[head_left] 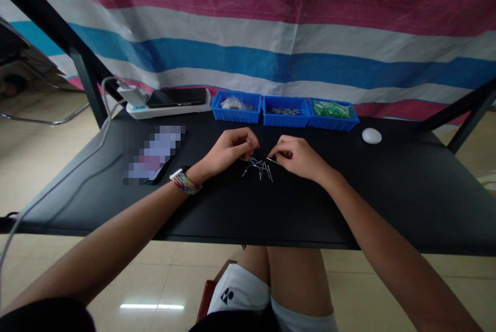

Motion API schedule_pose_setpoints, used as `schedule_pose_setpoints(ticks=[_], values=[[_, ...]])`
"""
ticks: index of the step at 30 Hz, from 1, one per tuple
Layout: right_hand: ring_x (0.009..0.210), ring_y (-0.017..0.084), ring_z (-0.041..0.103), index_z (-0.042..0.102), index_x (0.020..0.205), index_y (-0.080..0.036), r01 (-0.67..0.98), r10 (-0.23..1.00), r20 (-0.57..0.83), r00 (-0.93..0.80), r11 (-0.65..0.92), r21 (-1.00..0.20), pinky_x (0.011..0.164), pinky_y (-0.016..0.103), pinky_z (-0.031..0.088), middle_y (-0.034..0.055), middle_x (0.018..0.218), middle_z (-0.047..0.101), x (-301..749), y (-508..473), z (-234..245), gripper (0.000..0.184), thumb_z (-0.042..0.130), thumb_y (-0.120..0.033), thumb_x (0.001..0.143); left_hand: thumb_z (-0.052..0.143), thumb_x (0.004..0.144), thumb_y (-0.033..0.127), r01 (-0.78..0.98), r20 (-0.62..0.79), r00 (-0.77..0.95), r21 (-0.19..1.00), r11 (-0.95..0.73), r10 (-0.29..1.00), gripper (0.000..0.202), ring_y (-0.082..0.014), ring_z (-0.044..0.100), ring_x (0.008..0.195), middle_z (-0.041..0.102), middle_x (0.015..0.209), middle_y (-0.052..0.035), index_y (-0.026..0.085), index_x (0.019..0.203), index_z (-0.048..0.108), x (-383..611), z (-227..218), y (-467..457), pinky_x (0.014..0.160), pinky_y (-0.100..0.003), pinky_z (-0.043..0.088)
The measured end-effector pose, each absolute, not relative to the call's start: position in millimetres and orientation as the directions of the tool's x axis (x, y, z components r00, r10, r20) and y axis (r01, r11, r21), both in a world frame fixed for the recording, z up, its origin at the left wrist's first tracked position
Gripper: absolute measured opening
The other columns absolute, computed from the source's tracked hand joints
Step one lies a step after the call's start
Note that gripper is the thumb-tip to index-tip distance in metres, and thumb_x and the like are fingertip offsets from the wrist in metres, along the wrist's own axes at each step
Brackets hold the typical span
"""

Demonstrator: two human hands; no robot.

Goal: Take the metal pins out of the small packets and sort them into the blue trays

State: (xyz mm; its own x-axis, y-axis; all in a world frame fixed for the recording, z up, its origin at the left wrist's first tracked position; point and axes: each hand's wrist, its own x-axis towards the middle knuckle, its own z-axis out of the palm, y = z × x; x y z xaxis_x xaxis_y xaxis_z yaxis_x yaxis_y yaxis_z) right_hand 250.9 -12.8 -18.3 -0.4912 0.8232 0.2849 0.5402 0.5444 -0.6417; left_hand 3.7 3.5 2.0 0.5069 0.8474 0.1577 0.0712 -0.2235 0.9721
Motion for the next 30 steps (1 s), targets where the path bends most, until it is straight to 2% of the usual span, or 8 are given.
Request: schedule_pose_setpoints(ticks=[6, 12, 15, 18, 22, 25, 30], values=[[0.069, 0.013, 0.058, 0.081, 0.099, -0.022, 0.551, 0.826, 0.289, -0.483, 0.543, -0.633, 0.065, 0.03, 0.042, 0.0021, 0.091, 0.064, 253.6, -11.5, -22.5, 0.016, 0.071, -0.013, 0.091, 0.07, 0.088, 0.027, 0.075, 0.165, 0.502, 0.97, -0.232, 0.849, 0.012, -0.0108, 0.059, 0.057, 0.063, 0.068, 0.0006, 0.015, 0.086, 0.068, 2.9, 2.1, 4.5, 0.054, -0.021, 0.045], [0.073, 0.013, 0.057, 0.074, 0.09, -0.021, 0.637, 0.837, 0.275, -0.473, 0.54, -0.549, 0.065, 0.03, 0.038, 0.0012, 0.092, 0.062, 248.6, -14.9, -19.7, 0.01, 0.07, -0.012, 0.089, 0.07, 0.088, 0.027, 0.075, 0.162, 0.504, 0.97, -0.23, 0.848, 0.013, -0.0109, 0.059, 0.057, 0.063, 0.068, 0.0006, 0.015, 0.086, 0.068, 2.0, 1.7, 5.5, 0.054, -0.021, 0.046], [0.07, 0.013, 0.053, 0.066, 0.087, -0.021, 0.619, 0.841, 0.318, -0.438, 0.539, -0.572, 0.064, 0.03, 0.037, -0.0001, 0.086, 0.059, 246.9, -15.6, -15.3, 0.011, 0.068, -0.011, 0.086, 0.07, 0.089, 0.028, 0.078, 0.159, 0.507, 0.97, -0.229, 0.847, 0.014, -0.0109, 0.059, 0.057, 0.063, 0.068, 0.0007, 0.015, 0.087, 0.068, 1.1, 1.5, 6.0, 0.055, -0.021, 0.046], [0.064, 0.012, 0.051, 0.057, 0.085, -0.022, 0.475, 0.871, 0.352, -0.342, 0.484, -0.735, 0.061, 0.029, 0.039, -0.0032, 0.076, 0.055, 244.1, -16.8, -9.9, 0.013, 0.068, -0.014, 0.085, 0.07, 0.09, 0.029, 0.076, 0.17, 0.508, 0.968, -0.24, 0.844, 0.014, -0.0106, 0.059, 0.057, 0.063, 0.07, 0.0009, 0.015, 0.088, 0.067, 0.9, 1.1, 6.2, 0.055, -0.021, 0.046], [0.053, 0.009, 0.048, 0.054, 0.083, -0.022, 0.09, 0.92, 0.282, -0.271, 0.316, -0.944, 0.05, 0.025, 0.036, -0.0036, 0.074, 0.061, 238.3, -20.6, -5.3, 0.014, 0.067, -0.019, 0.085, 0.07, 0.092, 0.033, 0.093, 0.153, 0.529, 0.967, -0.236, 0.835, 0.018, -0.0104, 0.059, 0.06, 0.063, 0.076, 0.0008, 0.015, 0.092, 0.066, 2.1, 1.6, 3.4, 0.056, -0.021, 0.047], [0.046, 0.006, 0.046, 0.058, 0.085, -0.021, -0.082, 0.925, 0.215, -0.313, 0.199, -0.977, 0.044, 0.023, 0.033, -0.0006, 0.078, 0.071, 233.2, -22.6, -5.0, 0.015, 0.072, -0.026, 0.087, 0.069, 0.096, 0.041, 0.11, 0.132, 0.568, 0.966, -0.233, 0.812, 0.026, -0.011, 0.06, 0.063, 0.063, 0.08, 0.0004, 0.016, 0.095, 0.066, 2.8, 1.0, 0.8, 0.058, -0.022, 0.049], [0.045, 0.006, 0.048, 0.065, 0.089, -0.02, -0.094, 0.939, 0.209, -0.273, 0.191, -0.977, 0.042, 0.022, 0.036, 0.0024, 0.081, 0.076, 226.5, -20.7, -8.3, 0.022, 0.08, -0.036, 0.085, 0.061, 0.1, 0.05, 0.131, 0.137, 0.597, 0.955, -0.265, 0.79, 0.037, -0.013, 0.061, 0.065, 0.065, 0.078, -0.002, 0.015, 0.089, 0.068, 0.9, -1.5, 2.5, 0.06, -0.023, 0.048]])
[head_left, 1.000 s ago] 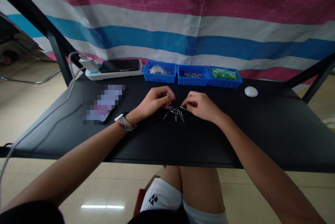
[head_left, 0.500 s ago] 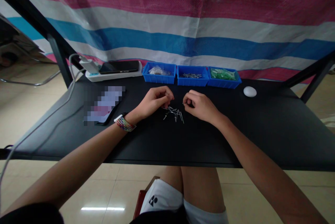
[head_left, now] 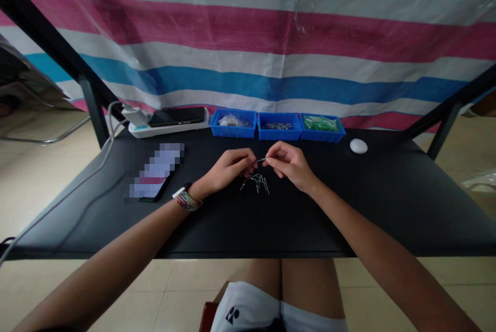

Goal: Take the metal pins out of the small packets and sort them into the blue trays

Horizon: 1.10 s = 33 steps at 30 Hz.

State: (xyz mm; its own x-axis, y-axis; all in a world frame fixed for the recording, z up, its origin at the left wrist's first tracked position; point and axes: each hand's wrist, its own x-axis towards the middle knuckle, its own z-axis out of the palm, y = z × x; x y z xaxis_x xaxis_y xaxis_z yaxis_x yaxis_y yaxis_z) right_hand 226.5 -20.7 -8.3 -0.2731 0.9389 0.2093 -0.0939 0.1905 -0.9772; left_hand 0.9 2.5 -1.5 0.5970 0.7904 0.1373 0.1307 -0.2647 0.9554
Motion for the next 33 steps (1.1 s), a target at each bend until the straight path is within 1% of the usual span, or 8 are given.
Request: schedule_pose_setpoints(ticks=[3, 7, 13, 20, 23, 26, 30, 33], values=[[0.045, 0.006, 0.049, 0.067, 0.089, -0.019, -0.066, 0.954, 0.207, -0.217, 0.198, -0.978, 0.042, 0.022, 0.037, 0.0021, 0.081, 0.075, 225.9, -19.6, -10.0, 0.025, 0.081, -0.039, 0.084, 0.06, 0.101, 0.049, 0.141, 0.157, 0.581, 0.947, -0.289, 0.798, 0.038, -0.0128, 0.06, 0.064, 0.064, 0.073, -0.0013, 0.015, 0.086, 0.068, 0.2, -0.2, 3.6, 0.059, -0.023, 0.045], [0.045, 0.006, 0.051, 0.067, 0.091, -0.019, -0.059, 0.965, 0.184, -0.189, 0.176, -0.983, 0.041, 0.021, 0.035, -0.0008, 0.082, 0.07, 228.1, -19.4, -10.3, 0.027, 0.082, -0.04, 0.081, 0.069, 0.097, 0.046, 0.138, 0.188, 0.532, 0.943, -0.303, 0.826, 0.033, -0.0115, 0.057, 0.062, 0.06, 0.071, 0.0012, 0.016, 0.084, 0.065, 1.4, 2.2, 2.6, 0.059, -0.022, 0.044], [0.042, 0.006, 0.048, 0.062, 0.08, -0.019, -0.063, 0.971, 0.08, -0.225, 0.067, -0.996, 0.04, 0.019, 0.029, -0.0023, 0.068, 0.064, 229.3, -18.1, -10.9, 0.032, 0.07, -0.048, 0.09, 0.075, 0.092, 0.04, 0.131, 0.235, 0.501, 0.931, -0.341, 0.833, 0.027, -0.0114, 0.055, 0.064, 0.061, 0.075, 0.0007, 0.016, 0.086, 0.066, 2.2, -0.5, 2.4, 0.06, -0.023, 0.043], [0.044, 0.007, 0.052, 0.063, 0.081, -0.019, -0.075, 0.967, 0.111, -0.23, 0.096, -0.993, 0.041, 0.02, 0.035, -0.0014, 0.069, 0.066, 224.4, -19.6, -12.3, 0.035, 0.074, -0.051, 0.09, 0.075, 0.094, 0.04, 0.164, 0.221, 0.482, 0.928, -0.335, 0.848, 0.027, -0.0112, 0.054, 0.066, 0.062, 0.077, 0.0002, 0.016, 0.087, 0.066, 1.5, 1.7, 2.0, 0.06, -0.023, 0.043], [0.047, 0.008, 0.055, 0.064, 0.087, -0.019, -0.087, 0.968, 0.134, -0.214, 0.118, -0.989, 0.042, 0.021, 0.04, -0.0007, 0.075, 0.068, 223.6, -20.6, -11.4, 0.033, 0.078, -0.049, 0.088, 0.071, 0.096, 0.045, 0.143, 0.177, 0.488, 0.95, -0.278, 0.855, 0.03, -0.0119, 0.056, 0.063, 0.062, 0.074, 0.0008, 0.016, 0.088, 0.066, -0.4, 3.3, 3.9, 0.058, -0.023, 0.043], [0.05, 0.008, 0.057, 0.065, 0.09, -0.019, -0.083, 0.964, 0.155, -0.217, 0.14, -0.987, 0.044, 0.022, 0.044, -0.001, 0.08, 0.067, 223.1, -22.4, -9.8, 0.026, 0.079, -0.041, 0.087, 0.07, 0.097, 0.049, 0.141, 0.154, 0.485, 0.958, -0.251, 0.861, 0.035, -0.0123, 0.057, 0.061, 0.061, 0.071, 0.0005, 0.016, 0.086, 0.066, -2.3, 2.2, 5.9, 0.057, -0.023, 0.044], [0.052, 0.007, 0.058, 0.063, 0.092, -0.02, -0.086, 0.962, 0.178, -0.205, 0.164, -0.983, 0.046, 0.022, 0.045, -0.0018, 0.083, 0.065, 221.8, -24.4, -9.2, 0.021, 0.077, -0.034, 0.087, 0.075, 0.094, 0.047, 0.149, 0.162, 0.473, 0.954, -0.259, 0.866, 0.033, -0.0117, 0.056, 0.061, 0.061, 0.069, 0.0006, 0.016, 0.085, 0.067, -2.3, 0.8, 6.0, 0.057, -0.022, 0.043], [0.05, 0.007, 0.057, 0.062, 0.094, -0.02, -0.102, 0.965, 0.152, -0.213, 0.133, -0.986, 0.043, 0.021, 0.043, -0.0016, 0.084, 0.067, 221.1, -24.3, -10.6, 0.021, 0.075, -0.037, 0.09, 0.08, 0.09, 0.044, 0.135, 0.201, 0.438, 0.949, -0.285, 0.876, 0.031, -0.011, 0.056, 0.061, 0.062, 0.071, 0.0004, 0.016, 0.086, 0.067, -0.6, 2.5, 4.5, 0.057, -0.022, 0.043]])
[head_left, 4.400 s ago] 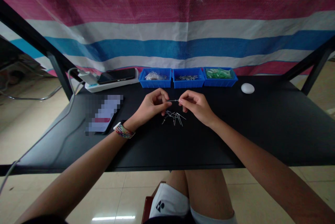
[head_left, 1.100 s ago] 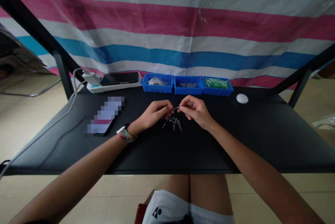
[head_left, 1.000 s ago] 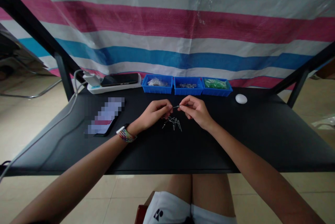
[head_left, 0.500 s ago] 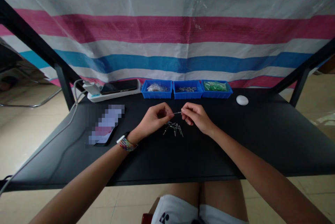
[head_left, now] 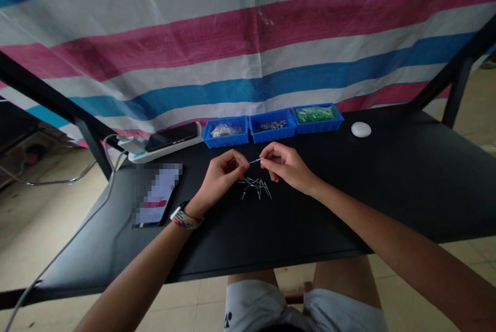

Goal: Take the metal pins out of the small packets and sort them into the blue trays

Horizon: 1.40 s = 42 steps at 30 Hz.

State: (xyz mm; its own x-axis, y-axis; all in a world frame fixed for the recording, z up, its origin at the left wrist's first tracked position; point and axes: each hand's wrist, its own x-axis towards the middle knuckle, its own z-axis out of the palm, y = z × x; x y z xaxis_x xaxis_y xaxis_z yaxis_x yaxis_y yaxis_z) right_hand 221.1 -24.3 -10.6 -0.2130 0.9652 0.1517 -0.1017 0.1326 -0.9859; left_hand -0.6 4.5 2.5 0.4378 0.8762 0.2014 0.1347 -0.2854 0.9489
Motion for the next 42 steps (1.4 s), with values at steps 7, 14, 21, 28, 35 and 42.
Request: schedule_pose_setpoints(ticks=[7, 14, 21, 28, 35, 42], values=[[0.05, 0.008, 0.058, 0.061, 0.082, -0.02, -0.117, 0.956, 0.103, -0.274, 0.074, -0.99, 0.045, 0.021, 0.044, -0.0013, 0.074, 0.066, 220.2, -24.2, -12.8, 0.03, 0.067, -0.045, 0.097, 0.082, 0.088, 0.039, 0.133, 0.204, 0.42, 0.95, -0.282, 0.884, 0.028, -0.0106, 0.056, 0.062, 0.063, 0.074, -0.0004, 0.016, 0.084, 0.068, 1.1, 4.6, 2.9, 0.058, -0.022, 0.045], [0.055, 0.009, 0.06, 0.063, 0.088, -0.02, -0.1, 0.97, 0.138, -0.198, 0.12, -0.988, 0.048, 0.022, 0.048, 0.0008, 0.084, 0.07, 221.9, -27.2, -9.2, 0.016, 0.071, -0.034, 0.092, 0.07, 0.097, 0.047, 0.129, 0.137, 0.448, 0.968, -0.215, 0.883, 0.031, -0.0127, 0.059, 0.061, 0.063, 0.071, 0.0005, 0.017, 0.088, 0.066, -1.8, 0.4, 5.1, 0.058, -0.024, 0.046], [0.056, 0.009, 0.063, 0.065, 0.092, -0.02, -0.094, 0.973, 0.162, -0.165, 0.148, -0.984, 0.05, 0.023, 0.051, 0.0005, 0.087, 0.069, 219.7, -27.6, -11.4, 0.015, 0.075, -0.031, 0.089, 0.07, 0.097, 0.047, 0.138, 0.141, 0.469, 0.963, -0.23, 0.872, 0.034, -0.0123, 0.057, 0.06, 0.062, 0.069, 0.0002, 0.016, 0.085, 0.066, 1.2, 1.9, 3.8, 0.057, -0.024, 0.046], [0.055, 0.01, 0.063, 0.063, 0.097, -0.021, -0.097, 0.973, 0.104, -0.204, 0.086, -0.992, 0.05, 0.024, 0.052, 0.0006, 0.088, 0.069, 221.2, -27.2, -13.0, 0.02, 0.071, -0.038, 0.092, 0.08, 0.09, 0.041, 0.127, 0.199, 0.42, 0.953, -0.274, 0.886, 0.03, -0.0101, 0.056, 0.059, 0.061, 0.071, 0.0016, 0.017, 0.086, 0.064, 3.2, 3.9, 1.6, 0.056, -0.021, 0.044], [0.054, 0.01, 0.061, 0.062, 0.081, -0.02, -0.086, 0.966, 0.127, -0.225, 0.111, -0.99, 0.05, 0.023, 0.049, 0.0004, 0.075, 0.068, 221.0, -25.7, -13.2, 0.032, 0.07, -0.047, 0.095, 0.08, 0.089, 0.038, 0.111, 0.22, 0.412, 0.951, -0.288, 0.884, 0.027, -0.0099, 0.056, 0.059, 0.06, 0.07, 0.0024, 0.018, 0.086, 0.062, 4.7, 3.1, 1.1, 0.056, -0.022, 0.044], [0.057, 0.011, 0.063, 0.065, 0.087, -0.02, -0.089, 0.97, 0.168, -0.177, 0.154, -0.984, 0.053, 0.024, 0.052, 0.0013, 0.082, 0.071, 221.5, -25.6, -12.8, 0.019, 0.073, -0.037, 0.09, 0.072, 0.095, 0.043, 0.094, 0.164, 0.44, 0.969, -0.227, 0.883, 0.028, -0.0122, 0.058, 0.059, 0.062, 0.069, 0.0017, 0.018, 0.09, 0.063, 3.2, 2.0, 2.4, 0.056, -0.024, 0.046]])
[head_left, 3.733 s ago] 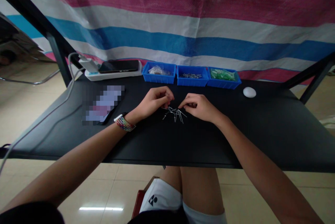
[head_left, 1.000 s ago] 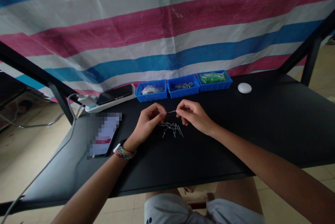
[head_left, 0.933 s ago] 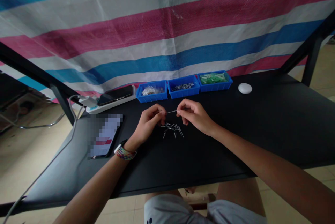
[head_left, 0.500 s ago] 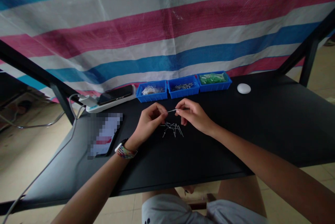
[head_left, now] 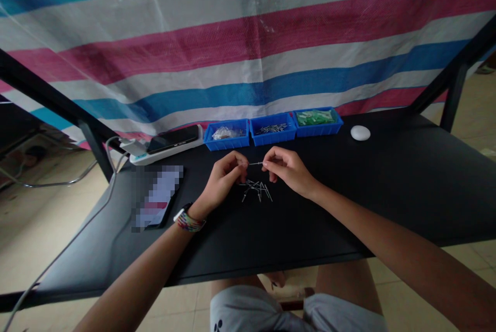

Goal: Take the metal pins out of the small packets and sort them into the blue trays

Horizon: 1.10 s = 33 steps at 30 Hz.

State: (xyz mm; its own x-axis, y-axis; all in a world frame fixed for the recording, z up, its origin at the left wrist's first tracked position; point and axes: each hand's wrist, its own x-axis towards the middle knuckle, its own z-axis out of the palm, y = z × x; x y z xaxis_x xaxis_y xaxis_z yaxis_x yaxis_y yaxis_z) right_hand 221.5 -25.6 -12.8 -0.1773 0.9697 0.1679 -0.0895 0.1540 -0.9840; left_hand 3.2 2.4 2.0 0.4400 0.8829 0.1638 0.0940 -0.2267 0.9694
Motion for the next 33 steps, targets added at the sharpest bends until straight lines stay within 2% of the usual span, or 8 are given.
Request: schedule_pose_setpoints(ticks=[4, 8, 17, 20, 25, 33], values=[[0.056, 0.01, 0.062, 0.065, 0.087, -0.02, -0.098, 0.974, 0.164, -0.156, 0.15, -0.984, 0.052, 0.024, 0.051, 0.0007, 0.082, 0.07, 220.8, -25.7, -11.9, 0.017, 0.074, -0.034, 0.088, 0.065, 0.099, 0.049, 0.101, 0.152, 0.46, 0.97, -0.222, 0.875, 0.034, -0.0131, 0.056, 0.058, 0.061, 0.066, 0.0006, 0.017, 0.085, 0.064, 3.0, 1.2, 3.2, 0.056, -0.025, 0.046], [0.055, 0.01, 0.061, 0.065, 0.088, -0.02, -0.091, 0.976, 0.16, -0.149, 0.147, -0.985, 0.051, 0.024, 0.051, -0.0012, 0.08, 0.066, 220.0, -25.1, -13.4, 0.017, 0.076, -0.032, 0.086, 0.068, 0.097, 0.051, 0.121, 0.161, 0.461, 0.963, -0.242, 0.872, 0.036, -0.0133, 0.056, 0.058, 0.061, 0.065, 0.0004, 0.017, 0.083, 0.065, 3.8, 1.4, 2.7, 0.057, -0.025, 0.046], [0.056, 0.01, 0.062, 0.065, 0.101, -0.022, -0.13, 0.976, 0.136, -0.173, 0.114, -0.985, 0.051, 0.025, 0.052, 0.0008, 0.09, 0.069, 221.3, -24.3, -15.0, 0.02, 0.074, -0.028, 0.084, 0.076, 0.092, 0.042, 0.117, 0.199, 0.415, 0.956, -0.268, 0.888, 0.029, -0.0122, 0.056, 0.059, 0.061, 0.066, 0.0017, 0.018, 0.084, 0.063, 3.3, 0.6, 2.1, 0.058, -0.023, 0.044], [0.054, 0.01, 0.063, 0.067, 0.1, -0.021, -0.176, 0.977, 0.107, -0.182, 0.075, -0.982, 0.05, 0.025, 0.052, 0.0011, 0.089, 0.071, 221.6, -24.1, -13.7, 0.02, 0.074, -0.03, 0.084, 0.077, 0.092, 0.042, 0.115, 0.215, 0.412, 0.952, -0.284, 0.886, 0.029, -0.0119, 0.056, 0.059, 0.061, 0.066, 0.0017, 0.017, 0.083, 0.064, 3.4, 1.3, 1.8, 0.057, -0.023, 0.043], [0.056, 0.011, 0.063, 0.068, 0.092, -0.02, -0.247, 0.984, -0.015, -0.176, -0.059, -0.967, 0.052, 0.024, 0.053, 0.0013, 0.081, 0.072, 223.4, -22.1, -11.5, 0.022, 0.075, -0.039, 0.085, 0.079, 0.09, 0.039, 0.113, 0.225, 0.412, 0.949, -0.294, 0.883, 0.027, -0.0115, 0.056, 0.059, 0.061, 0.068, 0.0016, 0.017, 0.082, 0.064, 5.0, 2.9, -0.3, 0.057, -0.023, 0.043], [0.055, 0.01, 0.062, 0.069, 0.091, -0.019, -0.228, 0.986, 0.011, -0.166, -0.027, -0.973, 0.052, 0.024, 0.052, -0.0006, 0.08, 0.07, 223.3, -21.5, -12.8, 0.023, 0.083, -0.032, 0.077, 0.079, 0.09, 0.039, 0.105, 0.216, 0.425, 0.953, -0.285, 0.879, 0.027, -0.0111, 0.056, 0.059, 0.061, 0.071, 0.0015, 0.017, 0.085, 0.064, 5.3, 2.7, -0.6, 0.056, -0.023, 0.043]])
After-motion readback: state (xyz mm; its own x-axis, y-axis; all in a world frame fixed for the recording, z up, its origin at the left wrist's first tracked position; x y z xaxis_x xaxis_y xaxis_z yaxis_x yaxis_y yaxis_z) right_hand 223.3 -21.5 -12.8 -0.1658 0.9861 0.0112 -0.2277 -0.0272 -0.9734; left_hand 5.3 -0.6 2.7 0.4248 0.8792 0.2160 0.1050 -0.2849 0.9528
